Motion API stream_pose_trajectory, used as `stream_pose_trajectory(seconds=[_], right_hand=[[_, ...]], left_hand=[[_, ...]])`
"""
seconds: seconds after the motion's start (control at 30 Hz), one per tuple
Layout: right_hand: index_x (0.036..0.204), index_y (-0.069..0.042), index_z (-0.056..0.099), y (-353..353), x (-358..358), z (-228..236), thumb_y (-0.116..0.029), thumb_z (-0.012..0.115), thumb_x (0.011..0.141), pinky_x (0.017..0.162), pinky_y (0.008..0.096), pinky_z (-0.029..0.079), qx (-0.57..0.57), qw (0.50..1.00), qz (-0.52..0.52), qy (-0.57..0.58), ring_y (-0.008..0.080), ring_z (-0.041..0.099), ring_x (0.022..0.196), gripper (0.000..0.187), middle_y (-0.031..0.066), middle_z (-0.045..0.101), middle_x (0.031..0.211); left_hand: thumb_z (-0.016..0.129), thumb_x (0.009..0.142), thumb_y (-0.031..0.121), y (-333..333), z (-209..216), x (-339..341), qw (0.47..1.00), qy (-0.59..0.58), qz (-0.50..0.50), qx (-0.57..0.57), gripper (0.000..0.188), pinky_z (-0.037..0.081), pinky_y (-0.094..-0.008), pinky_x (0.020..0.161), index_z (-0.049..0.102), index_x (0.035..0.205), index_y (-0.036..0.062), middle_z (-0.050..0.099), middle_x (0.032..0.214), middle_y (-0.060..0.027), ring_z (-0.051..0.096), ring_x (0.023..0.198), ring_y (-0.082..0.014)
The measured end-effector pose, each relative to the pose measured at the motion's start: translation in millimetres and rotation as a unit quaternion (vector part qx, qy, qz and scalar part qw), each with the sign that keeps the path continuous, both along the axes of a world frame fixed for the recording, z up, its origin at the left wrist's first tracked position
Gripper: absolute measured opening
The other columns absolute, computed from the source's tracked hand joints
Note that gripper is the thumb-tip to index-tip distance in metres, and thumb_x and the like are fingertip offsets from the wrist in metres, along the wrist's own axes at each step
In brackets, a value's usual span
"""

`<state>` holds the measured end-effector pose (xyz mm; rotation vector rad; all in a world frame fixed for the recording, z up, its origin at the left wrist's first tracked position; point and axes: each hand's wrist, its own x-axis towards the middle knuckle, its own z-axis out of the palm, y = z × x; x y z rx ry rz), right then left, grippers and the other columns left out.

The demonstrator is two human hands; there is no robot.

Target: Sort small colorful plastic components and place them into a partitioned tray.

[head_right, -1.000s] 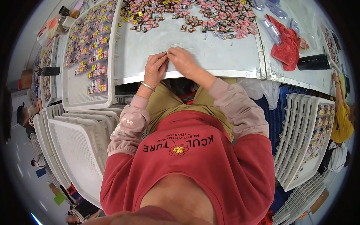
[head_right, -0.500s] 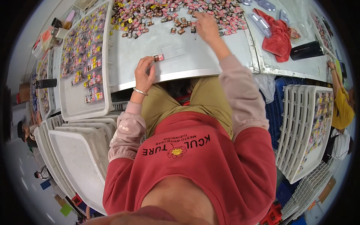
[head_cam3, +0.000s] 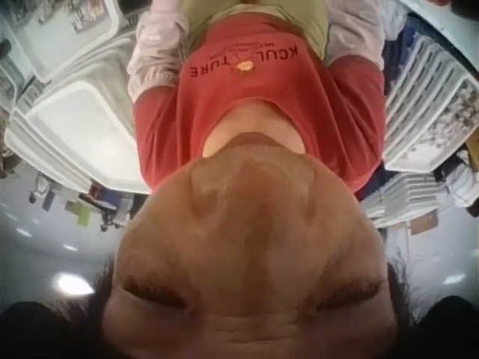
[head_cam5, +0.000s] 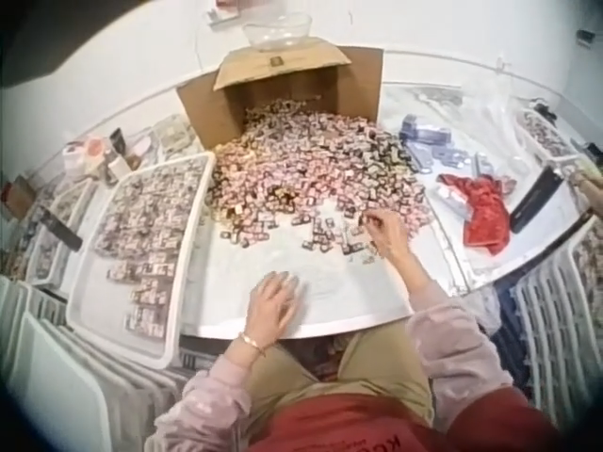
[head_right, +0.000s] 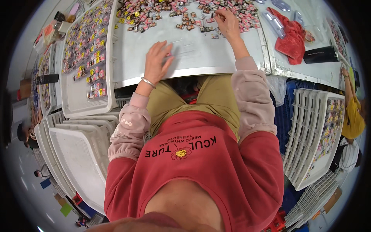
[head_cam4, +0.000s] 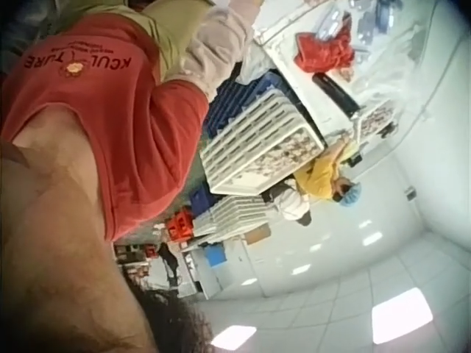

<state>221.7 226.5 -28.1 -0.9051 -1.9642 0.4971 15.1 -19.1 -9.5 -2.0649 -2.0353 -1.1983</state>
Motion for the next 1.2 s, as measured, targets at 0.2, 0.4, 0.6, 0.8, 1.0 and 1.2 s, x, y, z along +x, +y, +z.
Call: stream_pose_trajectory(seconds=[0.2,0.4,0.6,0.8,1.0,1.2], right_hand=[[0.103,-0.005,0.064,-66.2,25.5,-4.1,-0.002,0.065,0.079,0.068,0.0268,0.05,-0.098,0.988,0.12,0.0,0.0156,0.061,0.077,0.024,0.0063,0.062,0.091],[0.101,-0.004,0.063,-106.3,11.9,-5.1,-0.003,0.066,0.078,0.074,0.0319,0.051,0.054,0.992,0.108,-0.022,0.0264,0.061,0.081,0.024,0.0102,0.06,0.095],[0.096,-0.005,0.065,-38.3,20.8,-6.0,-0.008,0.062,0.081,0.077,0.0371,0.049,0.01,0.99,0.026,-0.139,0.0297,0.059,0.09,0.016,0.0108,0.059,0.096],[0.094,-0.006,0.066,-26.7,31.5,-1.1,-0.002,0.059,0.078,0.076,0.0408,0.05,0.034,0.974,-0.001,-0.222,0.0311,0.06,0.087,0.018,0.0099,0.059,0.096],[0.093,-0.007,0.068,-46.7,42.4,1.5,-0.001,0.059,0.074,0.075,0.0391,0.05,0.002,0.997,0.031,-0.075,0.0292,0.059,0.089,0.021,0.0083,0.06,0.094],[0.092,-0.007,0.066,-86.6,16.1,0.2,-0.007,0.061,0.077,0.07,0.0404,0.05,0.038,0.977,0.092,-0.19,0.0308,0.059,0.081,0.016,0.0102,0.058,0.087]], left_hand=[[0.061,0.082,0.014,-4.8,-33.2,-10.1,0.994,0.086,-0.038,-0.049,0.032,0.034,-0.0489,0.1,0.061,0.114,0.0128,0.054,0.125,-0.009,0.043,0.122,-0.0358],[0.063,0.08,0.011,-28.8,-18.3,-45.1,0.98,0.18,0.032,-0.08,0.038,0.036,-0.0436,0.099,0.061,0.118,0.0108,0.054,0.127,-0.0097,0.045,0.122,-0.0353],[0.065,0.076,0.009,-4.3,-4.6,-14.6,0.998,0.048,0.012,-0.024,0.028,0.042,-0.04,0.089,0.064,0.105,0.0075,0.06,0.108,-0.0113,0.054,0.103,-0.0314],[0.066,0.073,0.006,59.5,-3.7,74.1,0.992,-0.02,-0.122,0.009,0.032,0.045,-0.0383,0.083,0.063,0.105,0.0077,0.06,0.106,-0.0102,0.053,0.095,-0.0314],[0.062,0.074,0.002,71.6,-22.1,89.4,0.985,0.086,-0.142,-0.035,0.033,0.044,-0.0384,0.081,0.062,0.107,0.0093,0.06,0.108,-0.007,0.052,0.092,-0.0277],[0.066,0.074,0.006,57.4,-27.3,70.5,0.994,0.022,-0.109,0.003,0.031,0.044,-0.0377,0.081,0.062,0.105,0.0062,0.061,0.105,-0.0065,0.052,0.091,-0.0282]])
